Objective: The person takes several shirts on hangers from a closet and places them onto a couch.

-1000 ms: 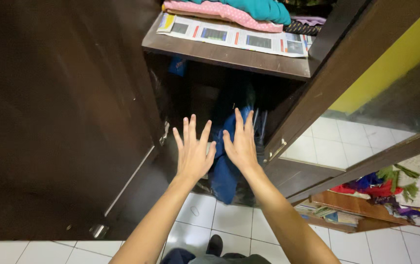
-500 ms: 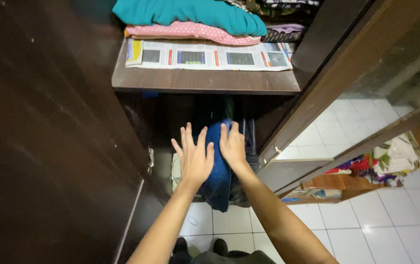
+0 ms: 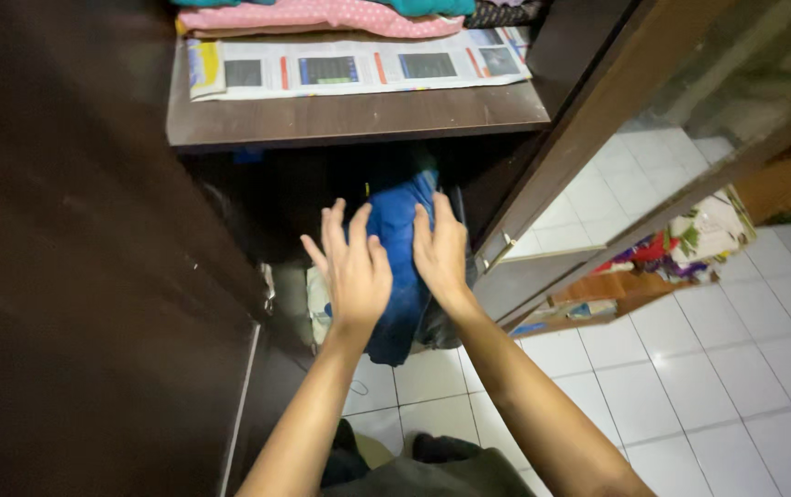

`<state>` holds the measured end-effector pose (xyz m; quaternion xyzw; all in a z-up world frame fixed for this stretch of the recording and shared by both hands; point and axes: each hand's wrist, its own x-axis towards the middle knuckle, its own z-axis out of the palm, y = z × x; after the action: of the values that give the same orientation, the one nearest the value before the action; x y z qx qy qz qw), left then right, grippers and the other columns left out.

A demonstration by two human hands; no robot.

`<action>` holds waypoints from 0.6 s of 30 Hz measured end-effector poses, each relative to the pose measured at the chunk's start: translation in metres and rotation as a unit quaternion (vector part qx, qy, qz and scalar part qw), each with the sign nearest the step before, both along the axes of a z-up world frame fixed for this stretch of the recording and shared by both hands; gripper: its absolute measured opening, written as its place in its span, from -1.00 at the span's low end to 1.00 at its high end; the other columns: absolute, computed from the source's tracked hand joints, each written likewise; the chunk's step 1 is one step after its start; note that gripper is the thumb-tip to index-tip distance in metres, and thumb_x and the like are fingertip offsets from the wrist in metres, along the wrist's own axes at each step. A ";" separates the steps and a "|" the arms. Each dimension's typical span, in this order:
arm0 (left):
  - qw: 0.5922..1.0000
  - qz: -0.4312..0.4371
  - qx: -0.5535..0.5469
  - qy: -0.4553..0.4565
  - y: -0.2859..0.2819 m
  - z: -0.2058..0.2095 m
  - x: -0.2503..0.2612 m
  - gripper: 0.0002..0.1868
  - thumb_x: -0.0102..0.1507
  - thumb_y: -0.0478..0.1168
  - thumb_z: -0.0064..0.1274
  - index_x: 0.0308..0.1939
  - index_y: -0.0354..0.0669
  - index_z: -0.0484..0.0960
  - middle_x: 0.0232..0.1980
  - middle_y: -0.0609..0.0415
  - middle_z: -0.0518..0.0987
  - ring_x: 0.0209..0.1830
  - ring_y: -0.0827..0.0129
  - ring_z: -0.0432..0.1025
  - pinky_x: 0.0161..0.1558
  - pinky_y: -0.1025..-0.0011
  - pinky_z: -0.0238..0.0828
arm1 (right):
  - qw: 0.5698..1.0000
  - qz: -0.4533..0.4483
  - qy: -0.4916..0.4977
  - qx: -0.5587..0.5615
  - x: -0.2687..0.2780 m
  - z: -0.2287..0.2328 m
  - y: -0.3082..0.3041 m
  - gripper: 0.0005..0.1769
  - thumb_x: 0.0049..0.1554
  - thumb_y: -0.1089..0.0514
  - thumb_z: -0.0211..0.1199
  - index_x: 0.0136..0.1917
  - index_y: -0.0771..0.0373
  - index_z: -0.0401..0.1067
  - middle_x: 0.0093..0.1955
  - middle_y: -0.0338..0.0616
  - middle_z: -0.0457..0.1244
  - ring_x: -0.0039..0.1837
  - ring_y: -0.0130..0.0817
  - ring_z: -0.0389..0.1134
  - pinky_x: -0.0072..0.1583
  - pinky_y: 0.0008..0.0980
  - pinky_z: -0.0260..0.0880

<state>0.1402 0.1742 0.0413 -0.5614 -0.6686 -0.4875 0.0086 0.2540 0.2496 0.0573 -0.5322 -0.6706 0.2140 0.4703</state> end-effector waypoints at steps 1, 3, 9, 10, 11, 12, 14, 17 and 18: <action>1.000 0.000 0.010 0.003 -0.002 0.002 0.003 -0.52 0.33 -0.25 -0.09 0.35 -0.15 0.45 0.53 -0.24 0.25 0.61 -0.20 0.04 0.50 -0.39 -0.39 | 1.000 0.012 0.001 0.002 0.002 0.004 -0.008 -0.71 0.31 0.11 0.13 0.22 0.30 0.36 -0.34 0.32 0.28 -0.32 0.15 0.39 -0.24 -0.05 0.31; 1.000 0.012 0.011 0.003 -0.008 0.003 0.012 -0.52 0.33 -0.22 -0.07 0.36 -0.15 0.45 0.51 -0.25 0.26 0.58 -0.21 0.06 0.49 -0.39 -0.38 | 0.999 0.051 0.011 0.005 0.015 0.007 -0.028 -0.74 0.32 0.12 0.12 0.20 0.30 0.34 -0.29 0.27 0.31 -0.30 0.08 0.41 -0.23 -0.10 0.34; 0.995 0.033 -0.068 -0.068 -0.042 -0.023 0.058 -0.43 0.36 -0.08 -0.02 0.41 -0.24 0.36 0.42 -0.24 0.34 0.45 -0.15 0.21 0.45 -0.19 -0.15 | 0.972 0.228 0.031 0.049 0.058 -0.020 -0.081 -0.74 0.33 0.19 0.08 0.26 0.28 0.34 -0.12 0.26 0.37 -0.08 0.12 0.48 -0.08 -0.12 0.43; 0.991 0.033 -0.079 -0.100 -0.050 -0.028 0.067 -0.40 0.36 -0.03 -0.01 0.41 -0.27 0.33 0.41 -0.23 0.36 0.40 -0.13 0.26 0.44 -0.06 0.03 | 0.968 0.245 0.031 0.043 0.067 -0.024 -0.089 -0.74 0.33 0.19 0.08 0.26 0.28 0.34 -0.12 0.26 0.37 -0.08 0.12 0.48 -0.08 -0.12 0.43; 0.990 0.049 -0.083 -0.104 -0.057 -0.034 0.077 -0.40 0.36 -0.03 -0.01 0.41 -0.27 0.33 0.41 -0.23 0.36 0.40 -0.13 0.26 0.44 -0.06 0.03 | 0.972 0.235 0.004 -0.013 0.077 -0.030 -0.096 -0.71 0.30 0.18 0.09 0.27 0.26 0.35 -0.17 0.27 0.36 -0.11 0.13 0.48 -0.08 -0.11 0.42; 0.986 0.060 -0.092 -0.122 -0.065 -0.039 0.086 -0.38 0.34 -0.04 0.00 0.41 -0.29 0.33 0.40 -0.24 0.36 0.37 -0.15 0.28 0.38 -0.01 0.10 | 0.972 0.225 -0.024 -0.068 0.085 -0.036 -0.103 -0.68 0.27 0.17 0.10 0.28 0.23 0.35 -0.21 0.28 0.35 -0.14 0.15 0.47 -0.09 -0.09 0.41; 0.979 0.087 -0.107 -0.150 -0.082 -0.051 0.102 -0.37 0.33 -0.04 0.01 0.40 -0.31 0.33 0.38 -0.26 0.36 0.35 -0.16 0.30 0.32 0.04 0.16 | 0.963 0.262 -0.026 -0.065 0.099 -0.050 -0.116 -0.69 0.28 0.18 0.08 0.28 0.24 0.35 -0.17 0.28 0.36 -0.10 0.17 0.47 -0.06 -0.09 0.41; 0.966 0.114 -0.105 -0.205 -0.116 -0.065 0.116 -0.36 0.30 -0.07 -0.02 0.41 -0.30 0.33 0.39 -0.25 0.38 0.34 -0.16 0.34 0.33 0.10 0.26 | 0.945 0.319 -0.031 -0.063 0.117 -0.072 -0.142 -0.70 0.30 0.20 0.06 0.29 0.26 0.33 -0.14 0.28 0.36 -0.05 0.19 0.46 -0.03 -0.08 0.41; 0.960 0.124 -0.103 -0.230 -0.125 -0.068 0.119 -0.35 0.28 -0.06 -0.02 0.40 -0.30 0.35 0.39 -0.27 0.38 0.35 -0.16 0.34 0.33 0.12 0.26 | 0.938 0.339 -0.036 -0.065 0.119 -0.077 -0.149 -0.70 0.29 0.20 0.05 0.28 0.26 0.33 -0.14 0.28 0.36 -0.04 0.20 0.46 -0.04 -0.08 0.41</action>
<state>0.2592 0.0492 -0.0271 -0.3451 -0.7633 -0.5271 -0.1430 0.3734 0.1003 -0.0197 -0.3098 -0.8123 0.3849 0.3098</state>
